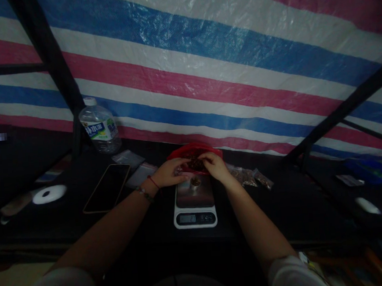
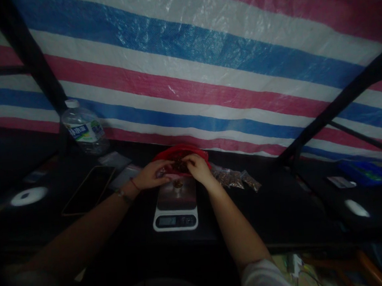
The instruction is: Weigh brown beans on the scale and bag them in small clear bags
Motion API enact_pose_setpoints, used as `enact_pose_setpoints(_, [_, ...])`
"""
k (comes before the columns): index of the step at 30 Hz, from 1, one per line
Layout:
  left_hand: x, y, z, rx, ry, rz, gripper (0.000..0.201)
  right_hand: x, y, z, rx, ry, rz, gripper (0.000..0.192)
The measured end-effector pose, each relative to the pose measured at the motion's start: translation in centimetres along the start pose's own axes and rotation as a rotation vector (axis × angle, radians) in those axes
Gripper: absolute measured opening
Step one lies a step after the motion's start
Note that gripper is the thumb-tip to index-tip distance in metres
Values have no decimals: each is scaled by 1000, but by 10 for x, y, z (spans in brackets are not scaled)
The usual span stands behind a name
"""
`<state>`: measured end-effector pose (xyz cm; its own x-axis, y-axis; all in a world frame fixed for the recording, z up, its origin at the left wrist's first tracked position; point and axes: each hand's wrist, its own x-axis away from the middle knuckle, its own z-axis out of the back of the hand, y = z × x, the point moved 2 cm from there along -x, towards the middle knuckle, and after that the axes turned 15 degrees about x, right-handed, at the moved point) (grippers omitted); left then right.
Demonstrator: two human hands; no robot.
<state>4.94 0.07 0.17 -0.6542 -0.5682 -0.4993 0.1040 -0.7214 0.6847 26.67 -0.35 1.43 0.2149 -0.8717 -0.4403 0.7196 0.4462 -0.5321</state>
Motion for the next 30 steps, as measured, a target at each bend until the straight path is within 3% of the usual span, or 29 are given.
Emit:
enact_pose_setpoints(2, [1,-5,5,14,133,3,67,-10,-17,1,-93,-77,50,25])
enact_pose_setpoints(7, [-1,-6,4,-64,326,-27,85,-38,-57,-11,-104,-456,191,19])
enact_pose_setpoints(10, [-3,-5,1,-131,373,-17,87,-50,-67,-22,3,-637,164,21])
enact_pose_setpoints(13, [-5,-5,1,-166,347,13,88,-54,-75,-29,61,-746,177,20])
enact_pose_setpoints(18, [-8,-6,3,-195,341,66,98,-56,-86,-23,320,-618,159,16])
enact_pose_setpoints(21, [-10,-6,2,-219,353,109,92,-58,-87,-15,428,-567,160,14])
enact_pose_setpoints(26, [-12,-5,-3,-145,334,150,62,-60,-82,-10,354,-561,208,9])
enact_pose_setpoints(30, [-10,-6,-5,-69,326,154,53,-54,-71,-5,237,-385,217,25])
